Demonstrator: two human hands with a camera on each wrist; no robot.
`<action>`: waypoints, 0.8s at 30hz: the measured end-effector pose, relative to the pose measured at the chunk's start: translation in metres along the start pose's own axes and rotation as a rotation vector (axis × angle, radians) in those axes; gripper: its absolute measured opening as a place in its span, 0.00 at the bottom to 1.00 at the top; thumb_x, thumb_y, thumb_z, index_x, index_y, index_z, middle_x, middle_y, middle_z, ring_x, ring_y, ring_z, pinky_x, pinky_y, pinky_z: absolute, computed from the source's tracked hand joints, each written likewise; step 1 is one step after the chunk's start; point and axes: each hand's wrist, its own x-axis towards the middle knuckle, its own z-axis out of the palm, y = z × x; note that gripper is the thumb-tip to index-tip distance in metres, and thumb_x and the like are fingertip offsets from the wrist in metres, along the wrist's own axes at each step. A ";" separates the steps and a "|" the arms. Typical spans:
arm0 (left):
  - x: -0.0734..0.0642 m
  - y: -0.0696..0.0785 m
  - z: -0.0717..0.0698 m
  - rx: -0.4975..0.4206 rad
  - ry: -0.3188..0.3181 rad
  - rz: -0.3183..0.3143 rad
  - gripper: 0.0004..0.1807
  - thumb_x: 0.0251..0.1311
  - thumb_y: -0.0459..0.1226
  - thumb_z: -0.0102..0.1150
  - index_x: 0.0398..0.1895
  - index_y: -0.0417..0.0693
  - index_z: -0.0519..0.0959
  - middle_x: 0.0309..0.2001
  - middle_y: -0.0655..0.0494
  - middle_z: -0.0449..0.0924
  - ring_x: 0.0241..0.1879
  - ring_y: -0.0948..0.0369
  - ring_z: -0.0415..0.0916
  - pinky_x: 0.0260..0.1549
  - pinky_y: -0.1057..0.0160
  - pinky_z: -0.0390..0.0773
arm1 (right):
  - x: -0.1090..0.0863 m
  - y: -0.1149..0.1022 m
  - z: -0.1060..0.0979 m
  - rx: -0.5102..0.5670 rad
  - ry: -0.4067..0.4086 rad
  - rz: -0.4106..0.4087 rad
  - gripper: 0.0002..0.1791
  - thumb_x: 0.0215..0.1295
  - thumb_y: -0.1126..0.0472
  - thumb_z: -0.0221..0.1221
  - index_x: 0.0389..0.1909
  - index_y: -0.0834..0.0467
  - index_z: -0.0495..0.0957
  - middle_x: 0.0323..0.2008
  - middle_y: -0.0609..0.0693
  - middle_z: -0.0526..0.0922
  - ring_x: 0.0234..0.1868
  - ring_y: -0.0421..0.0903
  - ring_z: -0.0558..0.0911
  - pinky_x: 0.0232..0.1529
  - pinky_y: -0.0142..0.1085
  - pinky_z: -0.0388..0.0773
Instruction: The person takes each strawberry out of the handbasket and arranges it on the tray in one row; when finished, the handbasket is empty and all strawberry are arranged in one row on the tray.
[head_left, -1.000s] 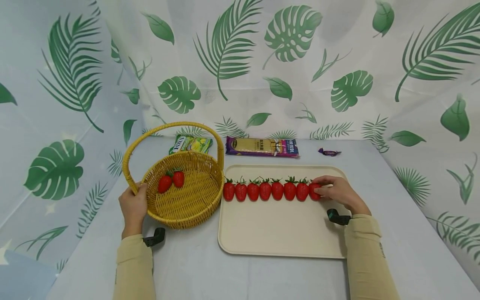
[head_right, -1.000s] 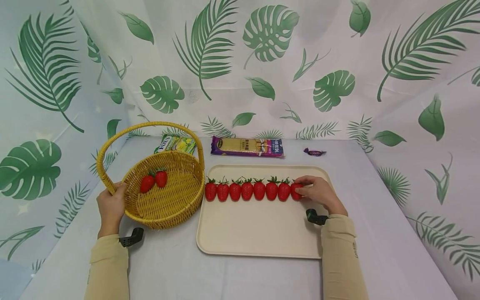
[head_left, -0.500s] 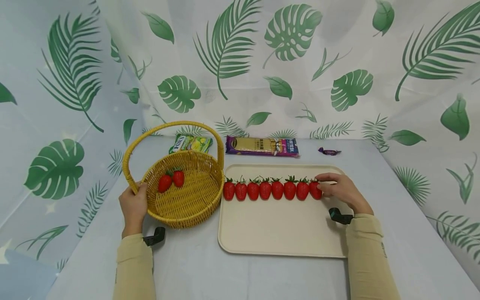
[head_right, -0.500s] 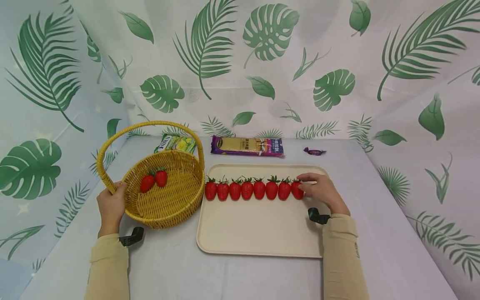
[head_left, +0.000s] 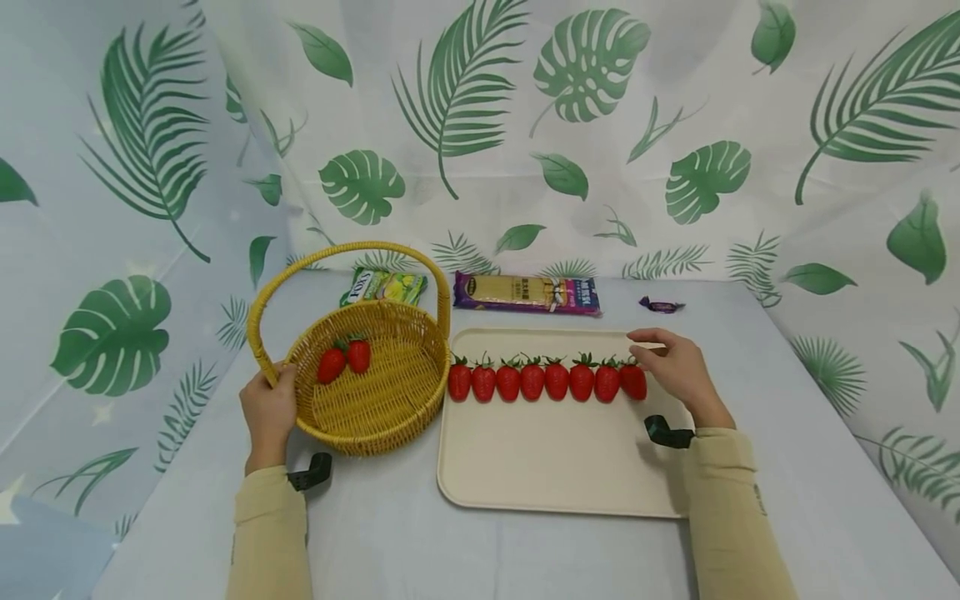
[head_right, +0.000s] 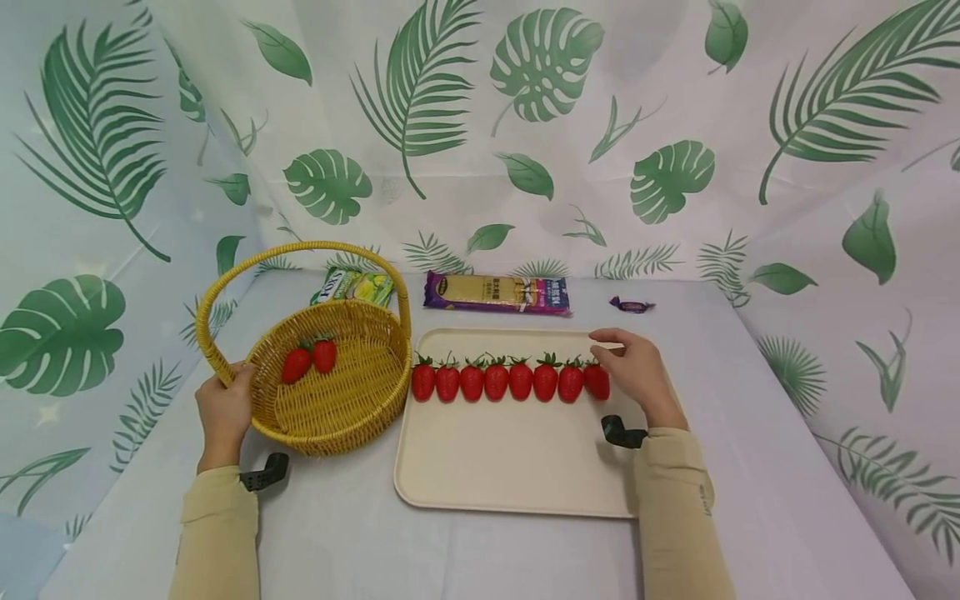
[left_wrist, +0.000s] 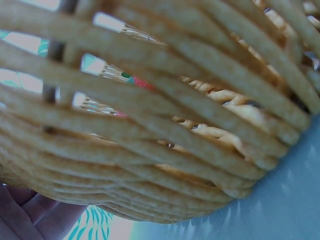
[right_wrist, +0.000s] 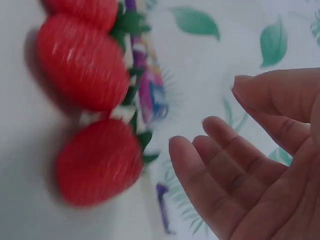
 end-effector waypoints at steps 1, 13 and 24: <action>0.000 0.000 0.000 -0.003 -0.001 0.002 0.16 0.67 0.41 0.53 0.34 0.36 0.82 0.19 0.53 0.70 0.18 0.61 0.61 0.18 0.66 0.63 | -0.001 -0.005 0.001 -0.002 0.004 -0.007 0.24 0.72 0.49 0.53 0.61 0.60 0.74 0.55 0.64 0.78 0.46 0.59 0.83 0.42 0.43 0.76; 0.001 0.002 0.000 -0.008 -0.008 0.021 0.16 0.67 0.41 0.52 0.24 0.41 0.74 0.14 0.56 0.61 0.15 0.62 0.57 0.13 0.64 0.59 | -0.011 -0.067 0.045 0.094 -0.032 -0.240 0.14 0.71 0.59 0.55 0.51 0.60 0.80 0.46 0.61 0.83 0.40 0.57 0.84 0.28 0.33 0.77; 0.000 0.000 0.000 -0.007 -0.002 0.018 0.16 0.67 0.41 0.51 0.26 0.39 0.76 0.14 0.56 0.63 0.14 0.62 0.57 0.13 0.65 0.59 | -0.017 -0.169 0.123 0.133 -0.303 -0.410 0.10 0.68 0.63 0.57 0.47 0.54 0.83 0.46 0.49 0.84 0.41 0.47 0.84 0.41 0.38 0.80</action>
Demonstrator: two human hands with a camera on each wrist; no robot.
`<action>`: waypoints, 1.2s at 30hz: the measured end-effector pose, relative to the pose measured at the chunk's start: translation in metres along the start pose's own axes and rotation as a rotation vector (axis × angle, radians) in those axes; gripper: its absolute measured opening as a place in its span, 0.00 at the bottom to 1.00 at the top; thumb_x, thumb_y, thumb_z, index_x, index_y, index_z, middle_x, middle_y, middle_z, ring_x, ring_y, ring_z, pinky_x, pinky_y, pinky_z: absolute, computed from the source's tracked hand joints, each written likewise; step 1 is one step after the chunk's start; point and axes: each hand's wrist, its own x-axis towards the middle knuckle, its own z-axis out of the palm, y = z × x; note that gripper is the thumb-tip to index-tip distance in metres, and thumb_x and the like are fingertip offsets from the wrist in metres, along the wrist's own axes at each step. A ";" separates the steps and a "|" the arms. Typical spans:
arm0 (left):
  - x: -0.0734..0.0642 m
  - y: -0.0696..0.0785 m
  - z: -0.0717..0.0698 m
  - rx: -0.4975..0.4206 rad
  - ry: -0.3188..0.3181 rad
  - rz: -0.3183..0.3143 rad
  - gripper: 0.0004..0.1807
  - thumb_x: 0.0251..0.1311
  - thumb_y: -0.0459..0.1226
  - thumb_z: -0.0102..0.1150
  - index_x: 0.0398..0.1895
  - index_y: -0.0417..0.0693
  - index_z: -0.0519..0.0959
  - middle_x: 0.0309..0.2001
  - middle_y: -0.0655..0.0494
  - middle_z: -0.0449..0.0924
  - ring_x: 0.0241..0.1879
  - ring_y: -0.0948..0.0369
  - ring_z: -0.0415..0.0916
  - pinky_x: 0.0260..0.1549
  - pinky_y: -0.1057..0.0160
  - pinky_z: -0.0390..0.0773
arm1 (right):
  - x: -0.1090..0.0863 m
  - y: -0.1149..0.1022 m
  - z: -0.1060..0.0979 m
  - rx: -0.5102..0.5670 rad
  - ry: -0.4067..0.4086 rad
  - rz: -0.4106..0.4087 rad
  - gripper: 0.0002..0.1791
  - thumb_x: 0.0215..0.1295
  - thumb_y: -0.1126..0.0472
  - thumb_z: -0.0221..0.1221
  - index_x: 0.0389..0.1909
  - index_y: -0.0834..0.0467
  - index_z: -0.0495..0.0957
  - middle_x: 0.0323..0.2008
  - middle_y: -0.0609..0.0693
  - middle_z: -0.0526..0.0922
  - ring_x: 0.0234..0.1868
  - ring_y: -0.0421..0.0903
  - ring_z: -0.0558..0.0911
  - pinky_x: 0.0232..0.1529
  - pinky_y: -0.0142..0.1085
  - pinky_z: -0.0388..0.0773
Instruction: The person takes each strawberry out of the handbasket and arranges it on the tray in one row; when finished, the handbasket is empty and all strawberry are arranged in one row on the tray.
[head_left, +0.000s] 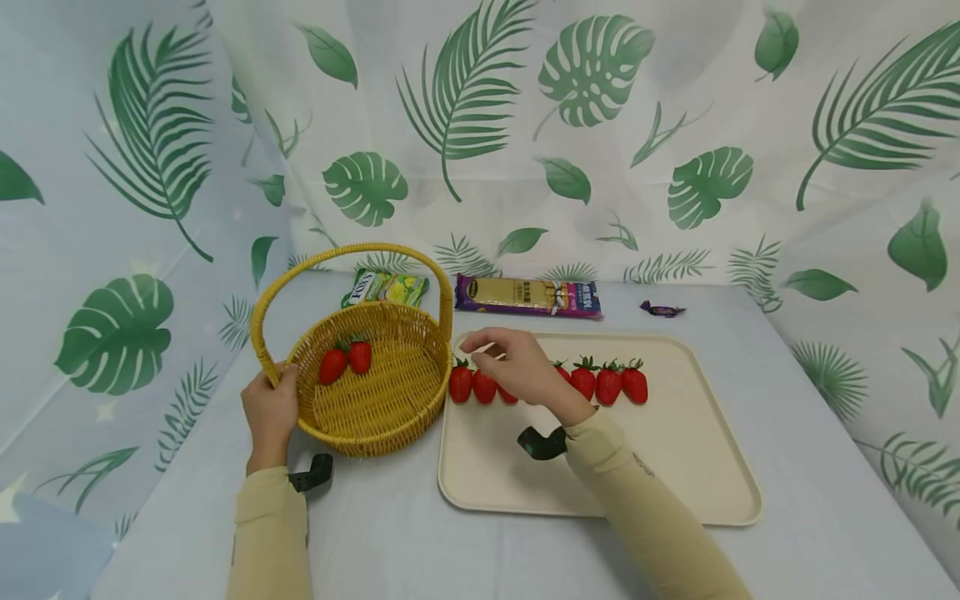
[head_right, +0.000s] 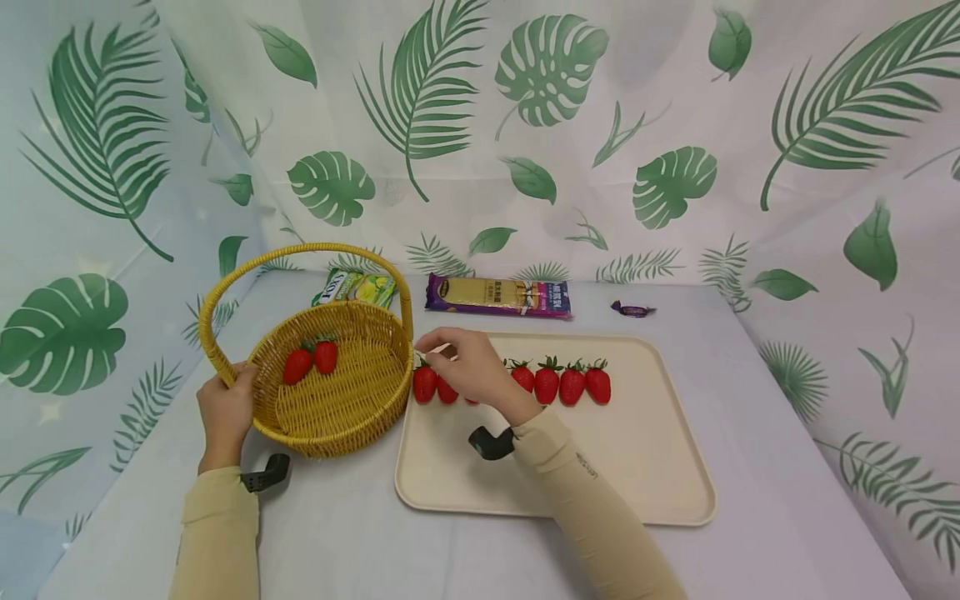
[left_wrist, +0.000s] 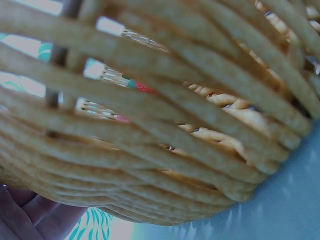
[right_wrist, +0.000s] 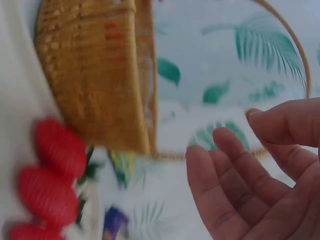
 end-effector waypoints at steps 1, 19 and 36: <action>0.000 -0.001 0.000 0.003 0.001 -0.002 0.16 0.66 0.42 0.51 0.26 0.39 0.76 0.14 0.56 0.63 0.15 0.62 0.58 0.14 0.65 0.60 | 0.005 -0.005 0.006 -0.015 -0.024 -0.009 0.11 0.68 0.63 0.56 0.47 0.53 0.82 0.47 0.48 0.84 0.42 0.45 0.83 0.41 0.36 0.80; 0.002 -0.005 -0.004 0.007 0.003 0.002 0.15 0.67 0.41 0.52 0.26 0.40 0.76 0.14 0.57 0.63 0.14 0.61 0.57 0.13 0.64 0.59 | 0.094 -0.034 0.073 0.020 -0.265 0.053 0.13 0.70 0.58 0.56 0.52 0.54 0.80 0.47 0.47 0.83 0.40 0.43 0.82 0.42 0.35 0.79; 0.001 -0.001 0.000 -0.014 -0.025 -0.003 0.13 0.65 0.38 0.50 0.26 0.40 0.75 0.14 0.55 0.62 0.14 0.60 0.57 0.13 0.63 0.59 | 0.129 -0.024 0.117 0.248 -0.249 0.184 0.16 0.71 0.57 0.56 0.54 0.58 0.79 0.47 0.49 0.81 0.51 0.58 0.81 0.52 0.50 0.76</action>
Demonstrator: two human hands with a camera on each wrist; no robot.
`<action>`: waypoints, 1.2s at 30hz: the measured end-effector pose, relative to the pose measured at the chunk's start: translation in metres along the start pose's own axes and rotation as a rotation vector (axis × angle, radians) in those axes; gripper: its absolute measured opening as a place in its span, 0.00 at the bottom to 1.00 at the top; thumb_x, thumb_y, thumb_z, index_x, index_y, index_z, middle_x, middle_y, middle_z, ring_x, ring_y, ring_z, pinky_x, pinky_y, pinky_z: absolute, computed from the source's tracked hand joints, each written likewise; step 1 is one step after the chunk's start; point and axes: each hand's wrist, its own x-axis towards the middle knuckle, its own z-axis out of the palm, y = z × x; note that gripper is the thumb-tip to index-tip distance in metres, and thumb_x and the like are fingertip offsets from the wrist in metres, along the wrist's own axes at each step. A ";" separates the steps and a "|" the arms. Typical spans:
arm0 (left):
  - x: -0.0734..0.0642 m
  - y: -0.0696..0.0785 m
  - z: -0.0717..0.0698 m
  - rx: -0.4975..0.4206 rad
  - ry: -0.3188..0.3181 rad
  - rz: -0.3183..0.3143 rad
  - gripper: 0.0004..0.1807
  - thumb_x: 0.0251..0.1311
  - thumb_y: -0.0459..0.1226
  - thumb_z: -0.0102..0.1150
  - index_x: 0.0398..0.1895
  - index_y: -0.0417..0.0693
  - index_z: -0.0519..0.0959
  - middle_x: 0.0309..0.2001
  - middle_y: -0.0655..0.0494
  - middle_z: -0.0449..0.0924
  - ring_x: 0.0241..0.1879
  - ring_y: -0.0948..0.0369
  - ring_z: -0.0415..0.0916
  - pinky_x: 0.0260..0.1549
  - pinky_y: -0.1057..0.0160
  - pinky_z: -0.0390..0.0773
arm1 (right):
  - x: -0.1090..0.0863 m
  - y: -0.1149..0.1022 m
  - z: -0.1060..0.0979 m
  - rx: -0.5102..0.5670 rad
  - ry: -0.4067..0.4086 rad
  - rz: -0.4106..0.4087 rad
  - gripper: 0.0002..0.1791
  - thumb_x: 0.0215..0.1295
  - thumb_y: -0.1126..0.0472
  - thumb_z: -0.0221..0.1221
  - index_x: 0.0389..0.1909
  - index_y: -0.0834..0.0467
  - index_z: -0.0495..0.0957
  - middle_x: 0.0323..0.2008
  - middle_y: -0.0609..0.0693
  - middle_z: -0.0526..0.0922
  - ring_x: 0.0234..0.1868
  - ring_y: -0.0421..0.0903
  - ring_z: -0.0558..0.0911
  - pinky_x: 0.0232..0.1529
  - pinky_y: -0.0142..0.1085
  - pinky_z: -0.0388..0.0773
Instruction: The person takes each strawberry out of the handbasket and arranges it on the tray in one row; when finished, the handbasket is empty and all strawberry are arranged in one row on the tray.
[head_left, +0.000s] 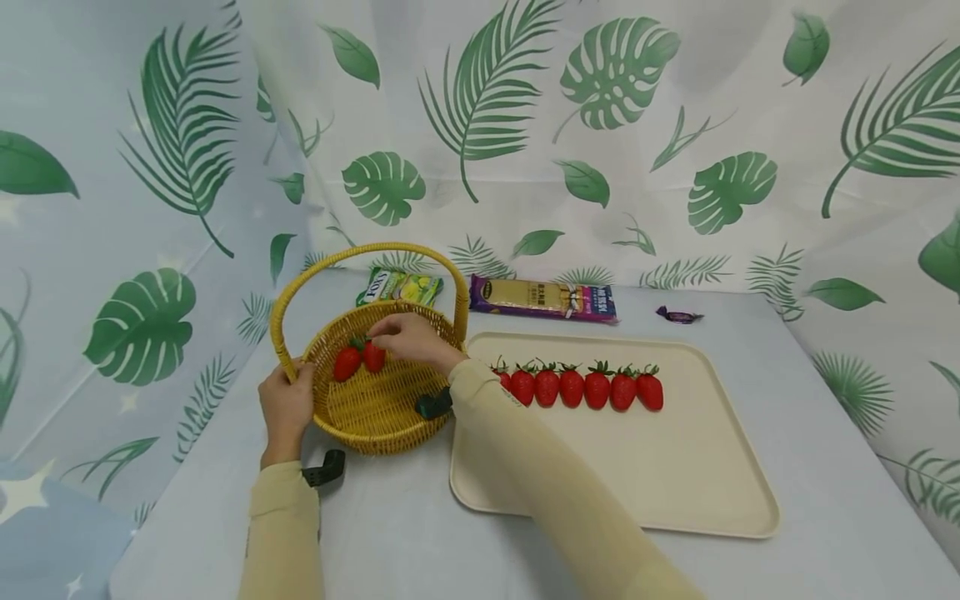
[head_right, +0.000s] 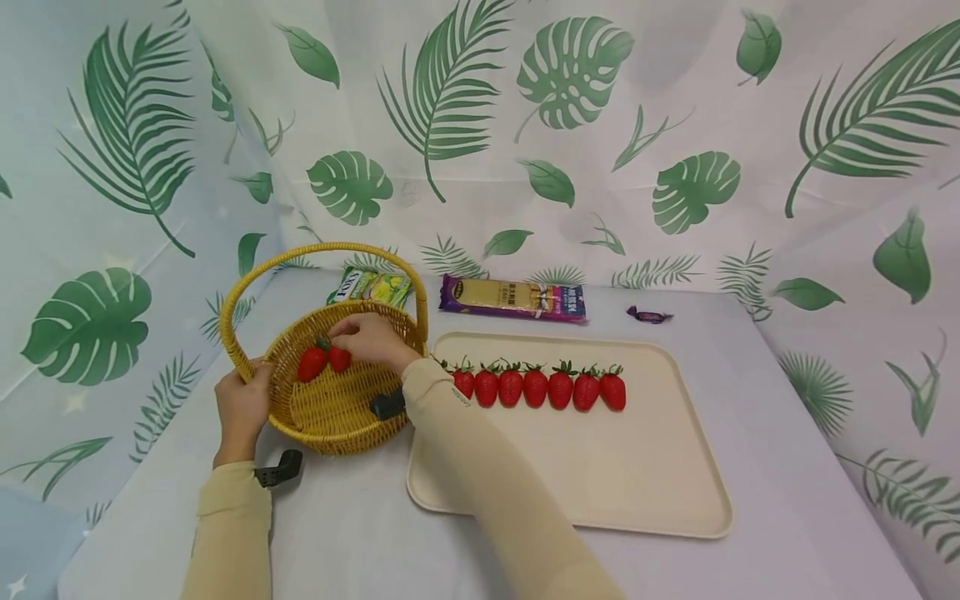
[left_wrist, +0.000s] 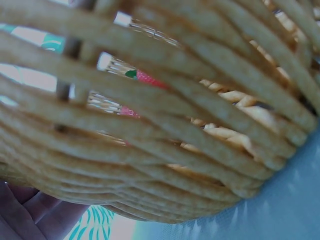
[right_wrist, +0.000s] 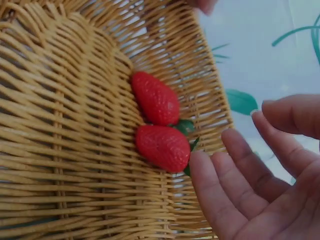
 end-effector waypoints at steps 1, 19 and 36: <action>0.000 0.000 0.000 0.000 -0.001 -0.002 0.13 0.65 0.38 0.50 0.26 0.41 0.75 0.14 0.55 0.62 0.14 0.60 0.57 0.13 0.63 0.59 | 0.001 0.000 0.001 0.005 0.002 0.002 0.16 0.71 0.57 0.56 0.54 0.58 0.79 0.47 0.49 0.81 0.50 0.57 0.81 0.52 0.50 0.76; -0.002 -0.001 0.003 -0.018 0.007 -0.010 0.12 0.65 0.39 0.52 0.29 0.39 0.78 0.15 0.57 0.65 0.15 0.63 0.59 0.15 0.64 0.62 | 0.018 0.023 0.006 -0.071 0.001 0.060 0.14 0.70 0.59 0.57 0.53 0.57 0.79 0.47 0.49 0.80 0.46 0.50 0.80 0.44 0.43 0.78; -0.001 0.000 0.001 -0.010 0.029 -0.003 0.12 0.63 0.38 0.52 0.24 0.41 0.75 0.14 0.59 0.63 0.14 0.62 0.59 0.15 0.63 0.61 | 0.025 0.024 0.023 -0.193 -0.132 0.033 0.25 0.63 0.64 0.63 0.62 0.54 0.75 0.57 0.52 0.78 0.45 0.43 0.79 0.41 0.33 0.76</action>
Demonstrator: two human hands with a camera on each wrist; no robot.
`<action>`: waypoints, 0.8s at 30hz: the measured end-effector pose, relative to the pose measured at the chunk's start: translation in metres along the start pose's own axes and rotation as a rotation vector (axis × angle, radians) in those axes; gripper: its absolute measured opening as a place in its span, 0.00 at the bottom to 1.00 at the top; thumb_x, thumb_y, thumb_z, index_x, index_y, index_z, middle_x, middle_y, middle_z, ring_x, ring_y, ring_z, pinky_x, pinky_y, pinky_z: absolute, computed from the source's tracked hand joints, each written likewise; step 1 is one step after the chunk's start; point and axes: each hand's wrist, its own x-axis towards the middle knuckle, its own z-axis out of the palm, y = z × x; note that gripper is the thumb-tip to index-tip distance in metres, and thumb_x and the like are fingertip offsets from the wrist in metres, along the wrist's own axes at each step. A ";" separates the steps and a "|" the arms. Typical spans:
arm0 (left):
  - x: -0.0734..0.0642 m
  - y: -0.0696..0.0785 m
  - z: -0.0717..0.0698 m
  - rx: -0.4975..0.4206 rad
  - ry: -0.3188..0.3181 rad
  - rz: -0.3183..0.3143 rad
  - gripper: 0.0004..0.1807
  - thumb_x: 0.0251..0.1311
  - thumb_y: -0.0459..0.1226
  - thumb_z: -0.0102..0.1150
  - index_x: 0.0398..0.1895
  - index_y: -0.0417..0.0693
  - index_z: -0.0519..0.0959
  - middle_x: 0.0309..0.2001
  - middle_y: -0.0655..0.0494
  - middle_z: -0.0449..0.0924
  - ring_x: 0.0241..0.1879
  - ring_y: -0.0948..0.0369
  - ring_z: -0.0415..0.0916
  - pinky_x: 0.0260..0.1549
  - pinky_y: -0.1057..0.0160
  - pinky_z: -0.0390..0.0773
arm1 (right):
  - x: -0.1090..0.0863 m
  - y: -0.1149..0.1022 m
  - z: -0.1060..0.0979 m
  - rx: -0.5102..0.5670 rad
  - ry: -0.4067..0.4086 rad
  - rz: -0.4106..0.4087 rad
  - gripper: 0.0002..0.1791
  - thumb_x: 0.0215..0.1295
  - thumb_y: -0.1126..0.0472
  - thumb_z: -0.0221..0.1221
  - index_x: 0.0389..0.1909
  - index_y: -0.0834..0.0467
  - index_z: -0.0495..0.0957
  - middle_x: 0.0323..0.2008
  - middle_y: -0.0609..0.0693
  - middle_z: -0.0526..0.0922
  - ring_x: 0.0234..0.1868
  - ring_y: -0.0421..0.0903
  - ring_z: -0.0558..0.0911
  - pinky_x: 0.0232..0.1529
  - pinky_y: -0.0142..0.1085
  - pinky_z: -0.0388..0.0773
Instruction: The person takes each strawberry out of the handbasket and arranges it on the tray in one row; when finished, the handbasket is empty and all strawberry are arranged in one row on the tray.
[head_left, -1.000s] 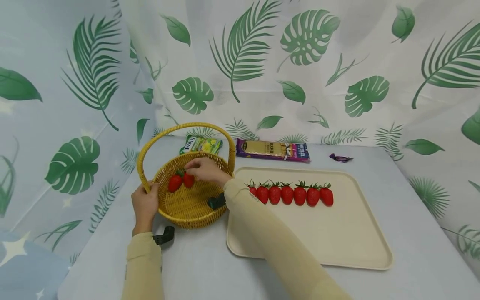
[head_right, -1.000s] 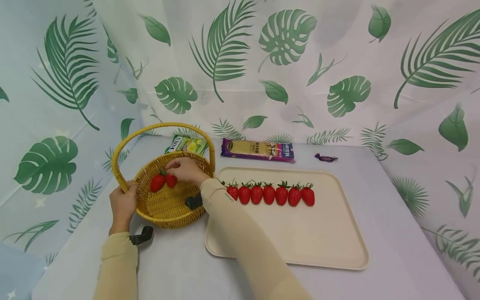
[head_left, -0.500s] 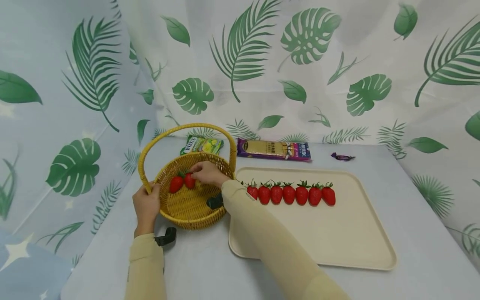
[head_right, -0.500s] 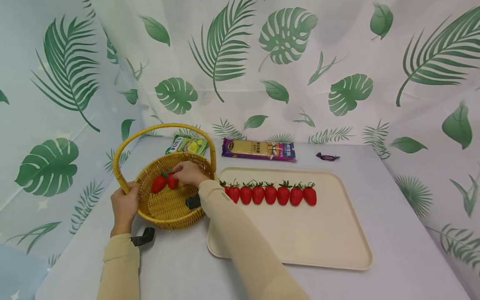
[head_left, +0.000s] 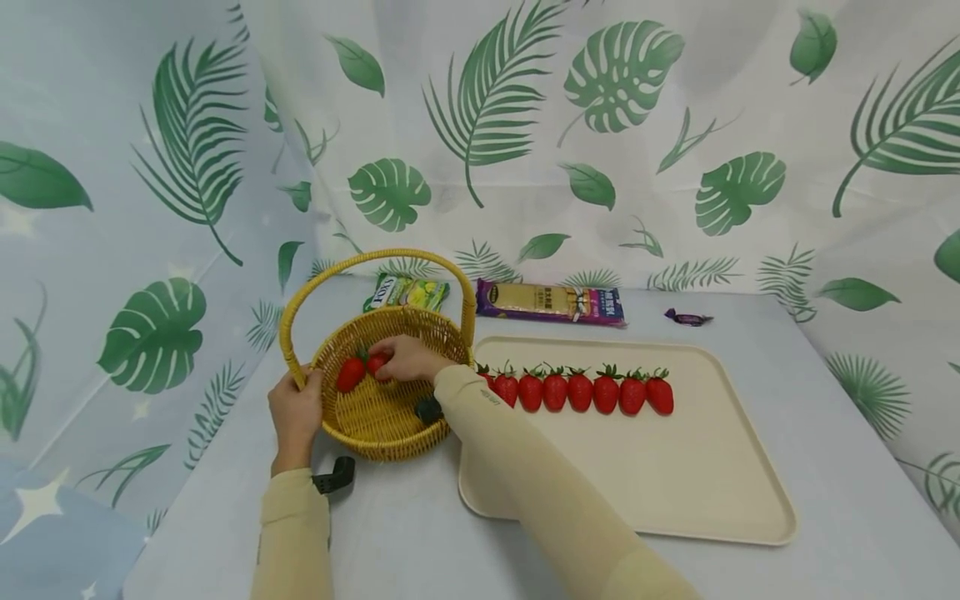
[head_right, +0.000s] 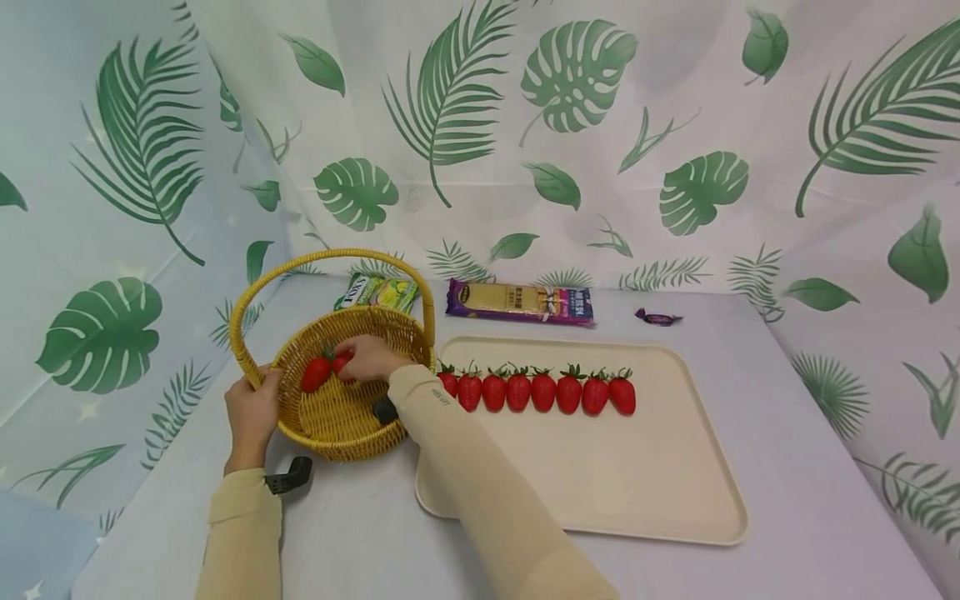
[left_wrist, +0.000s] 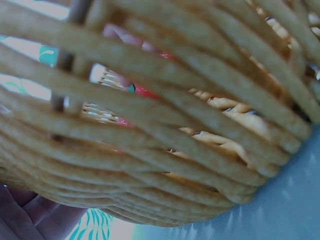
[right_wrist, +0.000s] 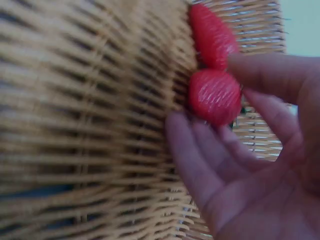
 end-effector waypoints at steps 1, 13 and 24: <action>0.000 0.000 0.001 0.001 0.001 0.004 0.12 0.63 0.38 0.52 0.24 0.41 0.75 0.14 0.58 0.63 0.14 0.62 0.58 0.14 0.63 0.60 | 0.000 0.000 0.001 -0.005 -0.004 -0.004 0.25 0.63 0.64 0.63 0.62 0.55 0.75 0.57 0.52 0.78 0.43 0.43 0.79 0.40 0.33 0.76; 0.003 0.001 0.003 -0.008 0.003 0.024 0.12 0.62 0.38 0.53 0.23 0.42 0.75 0.15 0.56 0.63 0.16 0.59 0.60 0.15 0.62 0.61 | 0.000 -0.006 0.006 -0.137 -0.102 -0.086 0.20 0.61 0.63 0.65 0.55 0.51 0.80 0.53 0.47 0.80 0.50 0.41 0.77 0.46 0.31 0.74; 0.000 -0.001 0.001 -0.001 0.024 0.018 0.12 0.61 0.38 0.53 0.22 0.42 0.74 0.14 0.60 0.62 0.17 0.60 0.60 0.18 0.62 0.61 | 0.002 -0.002 0.011 -0.137 -0.237 -0.142 0.21 0.57 0.65 0.68 0.53 0.52 0.82 0.52 0.43 0.81 0.52 0.38 0.76 0.50 0.29 0.72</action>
